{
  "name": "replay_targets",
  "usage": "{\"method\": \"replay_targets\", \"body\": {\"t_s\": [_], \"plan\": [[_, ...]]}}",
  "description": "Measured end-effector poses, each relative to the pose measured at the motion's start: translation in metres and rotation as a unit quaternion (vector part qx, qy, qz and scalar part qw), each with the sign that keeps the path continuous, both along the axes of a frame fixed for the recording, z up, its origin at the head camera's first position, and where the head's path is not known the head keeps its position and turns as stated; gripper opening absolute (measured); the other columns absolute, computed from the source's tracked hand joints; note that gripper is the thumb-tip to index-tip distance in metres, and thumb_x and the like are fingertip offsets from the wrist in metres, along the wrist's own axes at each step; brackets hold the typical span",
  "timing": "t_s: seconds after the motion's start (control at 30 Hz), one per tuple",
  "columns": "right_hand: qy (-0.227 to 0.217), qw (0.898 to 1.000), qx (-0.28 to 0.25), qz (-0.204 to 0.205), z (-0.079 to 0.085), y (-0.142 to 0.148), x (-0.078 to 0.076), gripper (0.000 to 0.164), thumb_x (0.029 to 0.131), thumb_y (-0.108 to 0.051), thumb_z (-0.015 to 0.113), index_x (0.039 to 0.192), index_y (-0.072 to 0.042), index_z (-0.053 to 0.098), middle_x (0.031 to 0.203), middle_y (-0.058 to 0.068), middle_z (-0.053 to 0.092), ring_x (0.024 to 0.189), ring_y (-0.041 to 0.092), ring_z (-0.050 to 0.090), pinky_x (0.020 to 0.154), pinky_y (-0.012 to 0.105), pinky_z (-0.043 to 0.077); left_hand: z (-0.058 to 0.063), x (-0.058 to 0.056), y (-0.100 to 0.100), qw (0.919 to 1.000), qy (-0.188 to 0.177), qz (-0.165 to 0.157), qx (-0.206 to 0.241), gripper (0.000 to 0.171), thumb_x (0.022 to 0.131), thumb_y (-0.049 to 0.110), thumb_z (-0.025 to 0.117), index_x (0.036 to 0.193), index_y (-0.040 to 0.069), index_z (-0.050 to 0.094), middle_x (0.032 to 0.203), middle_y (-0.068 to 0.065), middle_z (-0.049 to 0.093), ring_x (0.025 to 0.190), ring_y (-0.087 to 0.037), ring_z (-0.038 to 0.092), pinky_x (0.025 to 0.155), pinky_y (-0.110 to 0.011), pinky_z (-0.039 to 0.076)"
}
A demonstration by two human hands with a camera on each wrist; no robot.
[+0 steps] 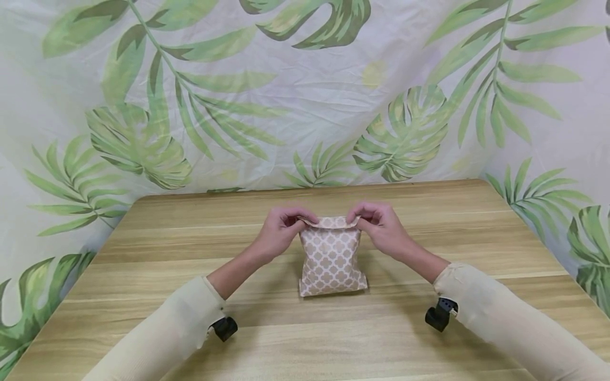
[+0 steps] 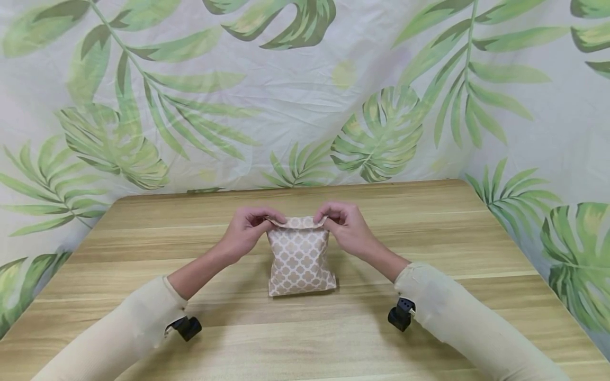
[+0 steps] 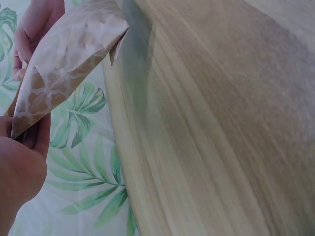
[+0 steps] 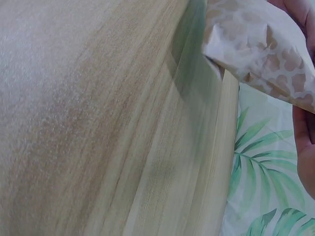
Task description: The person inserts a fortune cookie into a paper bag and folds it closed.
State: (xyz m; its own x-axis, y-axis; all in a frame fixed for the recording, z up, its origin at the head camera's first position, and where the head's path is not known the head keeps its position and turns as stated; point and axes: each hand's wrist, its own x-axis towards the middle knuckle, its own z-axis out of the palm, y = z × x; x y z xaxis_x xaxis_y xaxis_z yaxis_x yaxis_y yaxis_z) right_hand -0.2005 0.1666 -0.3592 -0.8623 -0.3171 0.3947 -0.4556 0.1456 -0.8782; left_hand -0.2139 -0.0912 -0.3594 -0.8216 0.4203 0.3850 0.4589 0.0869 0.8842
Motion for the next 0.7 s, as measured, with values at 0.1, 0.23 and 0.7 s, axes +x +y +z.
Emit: {"method": "replay_targets", "body": {"t_s": [0.1, 0.23, 0.7], "plan": [[0.003, 1.0, -0.001, 0.001, 0.0, 0.0, 0.0, 0.017, 0.091, 0.018, 0.054, 0.089, 0.008, 0.068, 0.09, 0.023, 0.072, 0.066, 0.008, 0.055, 0.061, 0.018, 0.045, 0.001, 0.001, 0.0, 0.9998, 0.013, 0.001, -0.018, 0.023, 0.095, -0.013, 0.053, 0.098, -0.008, 0.076, 0.106, -0.022, 0.075, 0.088, -0.008, 0.066, 0.072, -0.019, 0.052], [0.004, 1.0, 0.001, 0.002, -0.001, 0.0, -0.001, 0.017, 0.091, 0.018, 0.054, 0.088, 0.009, 0.069, 0.09, 0.024, 0.072, 0.069, 0.008, 0.058, 0.063, 0.018, 0.048, 0.002, 0.001, 0.0, 0.9986, 0.027, 0.012, -0.044, 0.026, 0.092, -0.009, 0.053, 0.098, -0.004, 0.078, 0.104, -0.018, 0.077, 0.084, -0.01, 0.065, 0.069, -0.02, 0.051], [0.014, 1.0, 0.013, 0.025, 0.0, -0.001, -0.001, 0.017, 0.096, 0.014, 0.053, 0.091, 0.009, 0.068, 0.096, 0.025, 0.072, 0.074, 0.009, 0.062, 0.067, 0.02, 0.052, 0.002, 0.001, 0.011, 0.9951, 0.06, 0.043, -0.066, 0.019, 0.088, 0.0, 0.081, 0.106, -0.004, 0.075, 0.099, -0.015, 0.077, 0.089, -0.015, 0.07, 0.072, -0.02, 0.055]]}}
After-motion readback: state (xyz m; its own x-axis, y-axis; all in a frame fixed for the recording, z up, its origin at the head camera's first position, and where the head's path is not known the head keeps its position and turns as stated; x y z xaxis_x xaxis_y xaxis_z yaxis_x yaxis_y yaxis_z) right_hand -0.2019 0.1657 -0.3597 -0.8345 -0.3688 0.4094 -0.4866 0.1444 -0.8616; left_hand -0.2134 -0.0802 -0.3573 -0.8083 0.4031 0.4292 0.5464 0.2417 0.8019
